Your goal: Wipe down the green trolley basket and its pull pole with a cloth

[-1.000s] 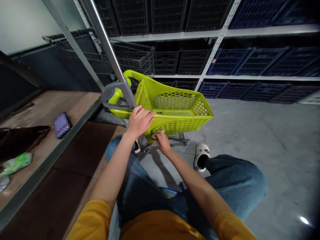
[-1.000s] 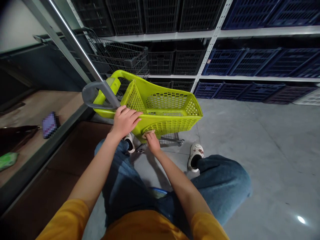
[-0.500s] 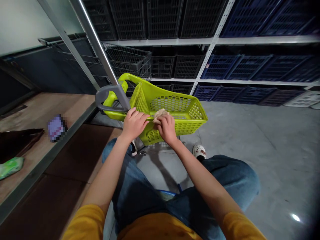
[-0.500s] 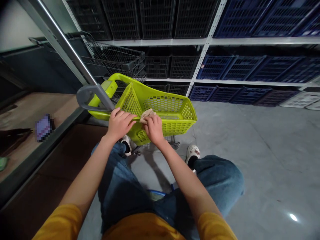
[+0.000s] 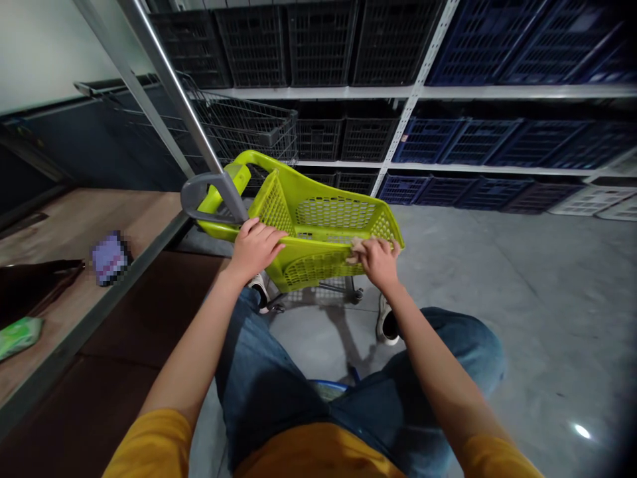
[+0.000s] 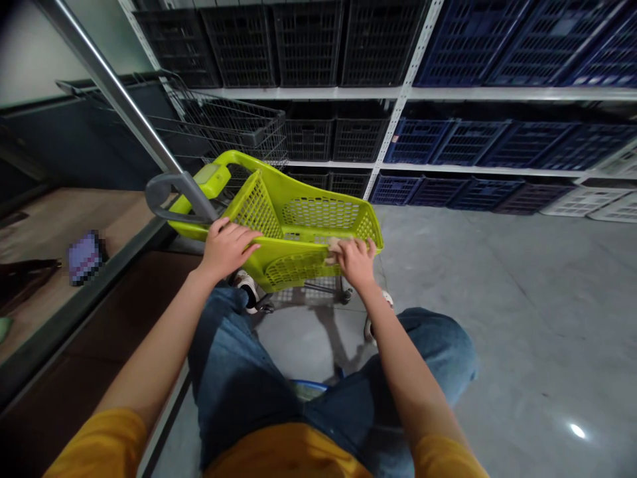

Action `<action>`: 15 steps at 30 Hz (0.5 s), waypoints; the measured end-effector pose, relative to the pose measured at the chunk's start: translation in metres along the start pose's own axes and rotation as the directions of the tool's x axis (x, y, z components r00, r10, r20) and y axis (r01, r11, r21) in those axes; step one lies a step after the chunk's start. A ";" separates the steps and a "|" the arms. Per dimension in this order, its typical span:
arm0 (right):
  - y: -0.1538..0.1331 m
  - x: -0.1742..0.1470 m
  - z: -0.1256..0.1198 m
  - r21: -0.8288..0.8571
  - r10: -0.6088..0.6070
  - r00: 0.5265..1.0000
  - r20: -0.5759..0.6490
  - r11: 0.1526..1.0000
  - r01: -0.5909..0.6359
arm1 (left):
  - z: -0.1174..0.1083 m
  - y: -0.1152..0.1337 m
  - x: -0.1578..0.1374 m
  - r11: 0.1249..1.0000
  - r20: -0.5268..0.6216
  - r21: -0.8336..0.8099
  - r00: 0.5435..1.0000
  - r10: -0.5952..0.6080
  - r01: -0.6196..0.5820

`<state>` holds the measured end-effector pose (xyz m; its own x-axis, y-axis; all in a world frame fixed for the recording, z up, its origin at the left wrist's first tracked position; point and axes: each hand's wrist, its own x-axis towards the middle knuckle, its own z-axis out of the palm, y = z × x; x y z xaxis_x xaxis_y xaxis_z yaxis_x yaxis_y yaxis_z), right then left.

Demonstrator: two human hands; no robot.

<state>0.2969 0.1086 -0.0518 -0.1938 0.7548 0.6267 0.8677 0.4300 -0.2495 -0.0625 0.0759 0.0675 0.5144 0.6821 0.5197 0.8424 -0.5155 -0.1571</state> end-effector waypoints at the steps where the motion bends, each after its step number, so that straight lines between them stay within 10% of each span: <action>1: 0.007 -0.004 -0.004 -0.029 0.038 0.999 -0.012 0.999 -0.038 | 0.000 0.000 0.000 1.000 0.001 -0.005 1.000 -0.002 0.002; 15: -0.110 0.026 0.022 -0.036 -0.161 0.980 0.117 0.985 0.166 | 0.007 0.068 0.023 0.995 0.087 -0.032 0.992 -0.086 0.089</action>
<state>0.1866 0.0918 -0.0239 -0.3828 0.7284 0.5683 0.8396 0.5310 -0.1150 0.0078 0.0599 0.0633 0.4518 0.7667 0.4561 0.8793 -0.4689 -0.0827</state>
